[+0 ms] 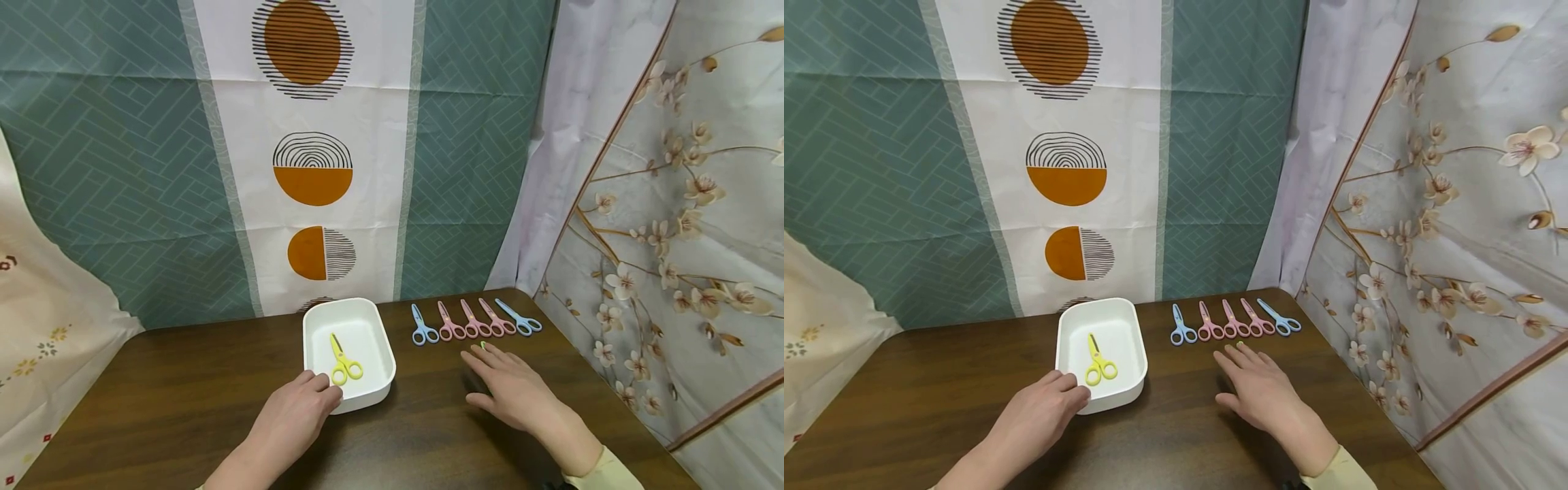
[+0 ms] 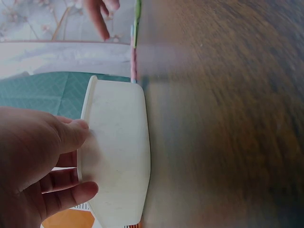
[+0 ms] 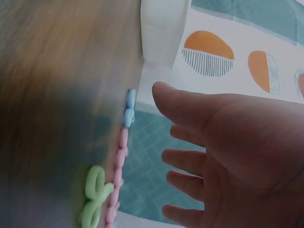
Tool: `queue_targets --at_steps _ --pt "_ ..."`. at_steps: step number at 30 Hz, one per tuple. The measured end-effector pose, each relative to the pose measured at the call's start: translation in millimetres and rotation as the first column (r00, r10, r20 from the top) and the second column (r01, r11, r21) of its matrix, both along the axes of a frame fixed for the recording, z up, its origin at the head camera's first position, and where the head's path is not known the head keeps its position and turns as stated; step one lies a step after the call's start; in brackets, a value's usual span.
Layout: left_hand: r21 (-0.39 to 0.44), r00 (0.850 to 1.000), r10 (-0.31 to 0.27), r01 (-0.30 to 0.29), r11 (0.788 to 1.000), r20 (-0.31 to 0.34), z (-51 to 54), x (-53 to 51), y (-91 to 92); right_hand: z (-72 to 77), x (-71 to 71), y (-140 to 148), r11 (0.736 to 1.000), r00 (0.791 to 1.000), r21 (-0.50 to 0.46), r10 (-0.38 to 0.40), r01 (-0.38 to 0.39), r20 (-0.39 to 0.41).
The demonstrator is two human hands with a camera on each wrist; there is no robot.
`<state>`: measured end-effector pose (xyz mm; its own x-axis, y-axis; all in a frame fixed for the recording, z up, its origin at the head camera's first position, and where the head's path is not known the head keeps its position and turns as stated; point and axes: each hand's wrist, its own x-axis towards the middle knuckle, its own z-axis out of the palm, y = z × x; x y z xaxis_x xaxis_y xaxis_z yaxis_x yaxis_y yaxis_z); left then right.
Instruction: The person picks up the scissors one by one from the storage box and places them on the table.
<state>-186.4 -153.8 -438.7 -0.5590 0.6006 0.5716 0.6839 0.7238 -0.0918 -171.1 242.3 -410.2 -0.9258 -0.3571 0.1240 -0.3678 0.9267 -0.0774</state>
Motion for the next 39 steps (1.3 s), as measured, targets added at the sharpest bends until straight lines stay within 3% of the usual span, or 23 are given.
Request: queue_targets --at_steps 13,21,30,39 --pt "-0.002 1.000 0.001 -0.001 1.000 -0.008 0.3 0.1 -0.5 3.2 -10.6 -29.9 0.998 0.990 -0.015 0.065 -0.067 -0.124" --pt "0.001 1.000 -0.001 0.001 1.000 0.001 0.4 -0.5 -1.2 4.9 -12.8 -45.7 0.995 0.987 -0.024 0.090 -0.094 -0.136" --pt "0.002 1.000 -0.005 0.005 1.000 -0.002 1.2 -0.1 -1.3 5.9 -18.0 -62.8 0.986 0.958 0.030 0.168 -0.165 -0.232" --pt "0.005 1.000 -0.013 0.013 1.000 -0.012 -0.4 -0.4 -0.6 7.0 -22.4 -82.2 0.982 0.953 0.025 0.189 -0.188 -0.237"
